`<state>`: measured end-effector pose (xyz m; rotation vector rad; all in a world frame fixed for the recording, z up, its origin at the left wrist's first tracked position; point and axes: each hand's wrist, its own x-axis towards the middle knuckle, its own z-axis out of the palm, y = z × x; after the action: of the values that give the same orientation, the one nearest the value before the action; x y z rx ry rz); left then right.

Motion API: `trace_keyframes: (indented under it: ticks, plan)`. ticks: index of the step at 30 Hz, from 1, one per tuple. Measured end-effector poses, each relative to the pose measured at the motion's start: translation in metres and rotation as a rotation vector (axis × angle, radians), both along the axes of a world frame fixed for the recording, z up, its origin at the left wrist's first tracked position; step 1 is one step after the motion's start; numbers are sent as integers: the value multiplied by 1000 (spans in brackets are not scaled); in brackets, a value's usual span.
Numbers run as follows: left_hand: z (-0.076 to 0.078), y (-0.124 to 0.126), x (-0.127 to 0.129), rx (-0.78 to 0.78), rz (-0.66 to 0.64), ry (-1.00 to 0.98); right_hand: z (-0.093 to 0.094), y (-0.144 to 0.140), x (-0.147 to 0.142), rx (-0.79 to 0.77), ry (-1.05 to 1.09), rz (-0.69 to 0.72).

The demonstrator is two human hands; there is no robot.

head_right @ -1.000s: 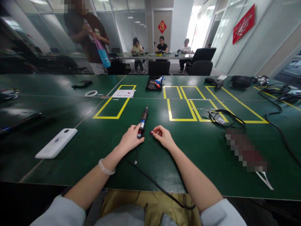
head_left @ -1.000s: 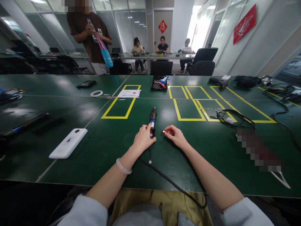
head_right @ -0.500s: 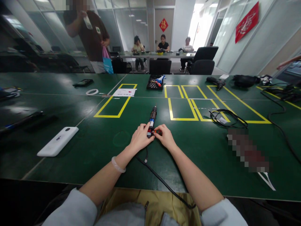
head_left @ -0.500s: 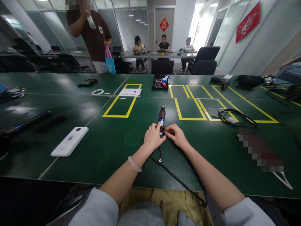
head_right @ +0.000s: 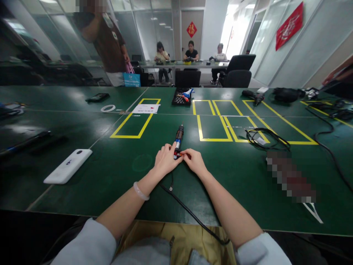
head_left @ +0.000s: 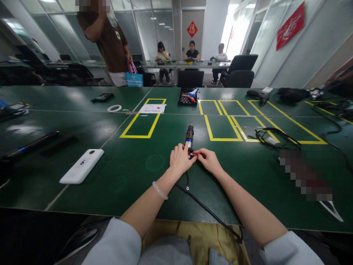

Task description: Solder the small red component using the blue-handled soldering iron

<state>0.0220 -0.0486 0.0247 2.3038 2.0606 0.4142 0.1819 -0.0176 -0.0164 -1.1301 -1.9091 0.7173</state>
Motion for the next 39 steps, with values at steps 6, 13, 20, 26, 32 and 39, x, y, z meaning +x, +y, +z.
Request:
trace_keyframes:
  ticks: [6,13,20,26,32,39]
  plan:
    - [3,4,-4,3,2,28,-3,3,1,-92,125,62]
    - [7,-13,-47,-4,6,102,0,1,1,-175,132,78]
    - [10,-40,-132,-42,148,221,1,0,1,-192,100,89]
    - [12,-61,-213,-76,320,315,2,0,-1,-203,96,96]
    - [10,-71,-271,-72,438,378,4,0,-1,-201,76,103]
    - [17,-81,-263,52,389,382,6,-1,-1,-203,71,111]
